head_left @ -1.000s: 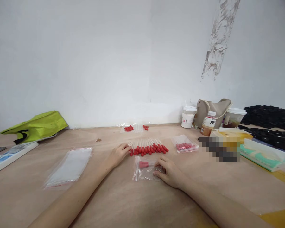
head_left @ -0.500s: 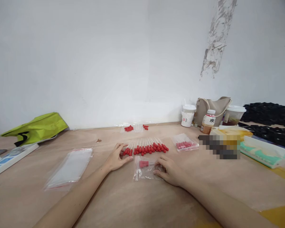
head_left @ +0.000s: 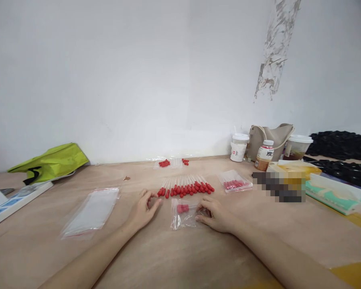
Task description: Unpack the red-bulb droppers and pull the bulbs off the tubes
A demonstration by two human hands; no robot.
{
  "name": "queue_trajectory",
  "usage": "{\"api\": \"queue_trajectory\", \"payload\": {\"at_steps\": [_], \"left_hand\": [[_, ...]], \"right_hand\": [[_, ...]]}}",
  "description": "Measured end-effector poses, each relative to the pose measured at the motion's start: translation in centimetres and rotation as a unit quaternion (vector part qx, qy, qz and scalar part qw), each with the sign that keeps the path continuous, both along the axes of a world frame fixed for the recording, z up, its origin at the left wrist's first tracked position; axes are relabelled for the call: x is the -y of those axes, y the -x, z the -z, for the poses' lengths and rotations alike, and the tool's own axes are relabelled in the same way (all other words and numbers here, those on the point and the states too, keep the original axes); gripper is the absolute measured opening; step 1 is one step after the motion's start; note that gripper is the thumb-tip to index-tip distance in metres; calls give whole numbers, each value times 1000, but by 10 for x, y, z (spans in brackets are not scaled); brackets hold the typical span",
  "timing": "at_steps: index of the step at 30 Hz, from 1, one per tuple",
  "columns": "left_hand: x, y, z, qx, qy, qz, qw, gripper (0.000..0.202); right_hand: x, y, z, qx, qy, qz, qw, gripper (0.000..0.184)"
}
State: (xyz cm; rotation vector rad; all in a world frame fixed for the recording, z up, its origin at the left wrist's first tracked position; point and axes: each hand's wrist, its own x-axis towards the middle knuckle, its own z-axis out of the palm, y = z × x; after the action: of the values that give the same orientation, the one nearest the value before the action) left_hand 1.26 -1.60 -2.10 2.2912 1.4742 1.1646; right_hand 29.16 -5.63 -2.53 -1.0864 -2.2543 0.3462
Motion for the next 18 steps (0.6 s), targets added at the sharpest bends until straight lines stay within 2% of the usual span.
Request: {"api": "queue_trajectory", "payload": {"at_steps": [4, 8, 13, 18], "left_hand": [[26, -8, -3, -27, 40, 94, 994, 26], [35, -25, -7, -8, 109, 159, 981, 24], [29, -39, -4, -11, 112, 176, 978, 25], [25, -40, 1, -33, 109, 162, 980, 21]], "right_hand": [[-1, 2, -2, -8, 7, -24, 1000, 15], [0, 5, -5, 1, 5, -55, 998, 17], [1, 6, -6, 9, 20, -83, 996, 19], [0, 6, -4, -2, 24, -80, 997, 21]]}}
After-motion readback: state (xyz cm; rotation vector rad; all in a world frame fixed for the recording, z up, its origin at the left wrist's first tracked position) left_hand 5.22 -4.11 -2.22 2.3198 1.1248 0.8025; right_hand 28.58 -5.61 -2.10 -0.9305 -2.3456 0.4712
